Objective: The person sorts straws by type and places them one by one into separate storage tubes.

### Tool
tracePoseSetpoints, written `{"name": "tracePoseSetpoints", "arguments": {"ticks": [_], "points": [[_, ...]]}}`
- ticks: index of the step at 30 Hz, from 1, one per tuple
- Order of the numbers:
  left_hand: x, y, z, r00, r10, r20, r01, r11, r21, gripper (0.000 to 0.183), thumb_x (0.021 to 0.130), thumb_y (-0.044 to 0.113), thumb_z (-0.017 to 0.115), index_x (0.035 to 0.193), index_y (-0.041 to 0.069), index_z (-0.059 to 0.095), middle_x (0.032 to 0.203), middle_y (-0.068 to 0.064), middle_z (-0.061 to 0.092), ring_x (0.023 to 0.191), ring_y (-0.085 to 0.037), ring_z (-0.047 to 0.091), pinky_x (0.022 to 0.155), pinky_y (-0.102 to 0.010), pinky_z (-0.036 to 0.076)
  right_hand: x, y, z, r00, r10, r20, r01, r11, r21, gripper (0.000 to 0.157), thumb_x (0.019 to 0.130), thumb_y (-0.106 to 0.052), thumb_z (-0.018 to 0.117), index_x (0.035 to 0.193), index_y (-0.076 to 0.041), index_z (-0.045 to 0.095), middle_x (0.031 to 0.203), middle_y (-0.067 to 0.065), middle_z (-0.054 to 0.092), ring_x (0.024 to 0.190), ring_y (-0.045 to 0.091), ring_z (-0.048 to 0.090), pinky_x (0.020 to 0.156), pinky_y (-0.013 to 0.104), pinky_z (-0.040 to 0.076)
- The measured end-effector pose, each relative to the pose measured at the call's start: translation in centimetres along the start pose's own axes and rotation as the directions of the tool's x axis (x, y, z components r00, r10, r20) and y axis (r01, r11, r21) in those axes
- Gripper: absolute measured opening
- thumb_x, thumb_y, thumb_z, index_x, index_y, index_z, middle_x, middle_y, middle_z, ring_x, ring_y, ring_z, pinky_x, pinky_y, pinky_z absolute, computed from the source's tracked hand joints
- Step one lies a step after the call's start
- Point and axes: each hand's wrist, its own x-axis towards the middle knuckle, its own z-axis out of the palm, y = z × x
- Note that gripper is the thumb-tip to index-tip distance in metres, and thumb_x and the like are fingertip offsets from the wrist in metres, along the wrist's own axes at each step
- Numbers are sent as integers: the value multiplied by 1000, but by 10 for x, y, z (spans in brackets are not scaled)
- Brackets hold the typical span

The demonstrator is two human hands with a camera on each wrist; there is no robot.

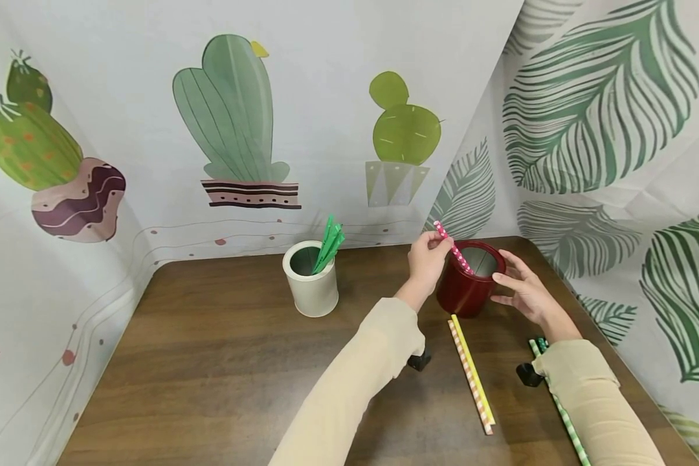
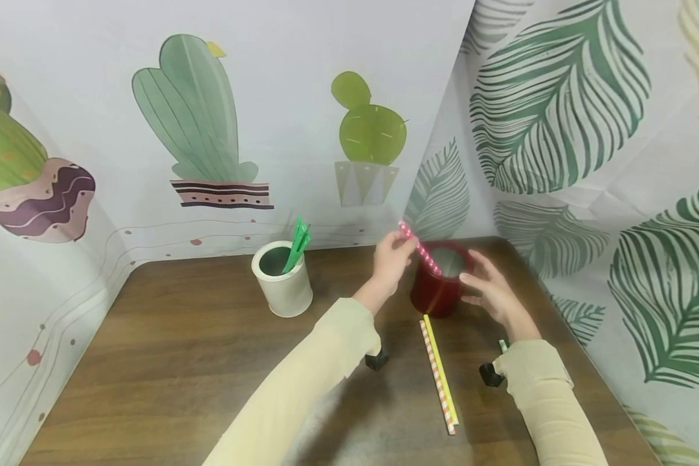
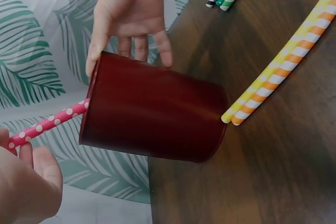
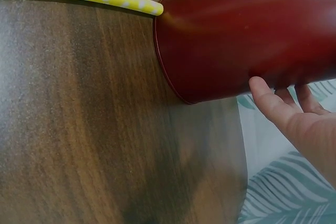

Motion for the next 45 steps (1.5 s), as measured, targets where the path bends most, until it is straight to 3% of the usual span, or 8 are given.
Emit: {"name": "tracePoseSetpoints", "arguments": {"ticks": [7,15,28,33,37,45], "points": [[-6,-9,3,997,-60,49,57,997,50,13,77,19,67,84,8,65,75,2,62,69,-2,49,63,-17,44,1,0,1,1000,-2,3,2,1000,-3,63,88,-9,52,140,-24,20,118,-5,35,95,1,51,73,40,50],[-10,-19,5,994,-91,52,86,992,87,13,75,18,68,84,9,67,76,-1,65,68,-3,51,64,-19,44,0,0,1,1000,-2,7,2,1000,-13,62,88,-9,52,139,-25,21,118,-5,35,95,2,50,74,41,50],[-9,-28,-11,991,-38,130,27,996,84,17,77,17,67,91,7,65,81,-3,67,69,-4,55,62,-20,45,0,2,0,1000,-16,11,16,1000,15,59,88,-9,52,137,-26,25,118,-4,35,97,3,50,72,39,51],[-11,-42,-20,985,-25,171,5,994,113,21,76,16,67,95,7,63,79,-3,66,63,-3,53,57,-18,44,0,3,-2,1000,-19,13,19,1000,18,58,88,-9,52,137,-26,25,118,-5,35,97,2,49,71,38,51],[-17,-57,-25,981,-50,185,19,987,161,22,76,17,68,97,11,62,75,0,63,63,-4,52,56,-19,43,0,3,-2,1000,-21,15,20,1000,19,58,88,-8,51,137,-27,25,118,-5,35,97,3,49,71,37,51],[-30,-84,-27,976,-55,213,-1,968,251,30,75,18,69,102,9,60,75,0,64,61,-5,54,55,-19,43,0,1,-1,1000,-10,12,10,1000,7,59,88,-9,51,137,-27,24,119,-4,34,96,2,50,71,38,51]]}}
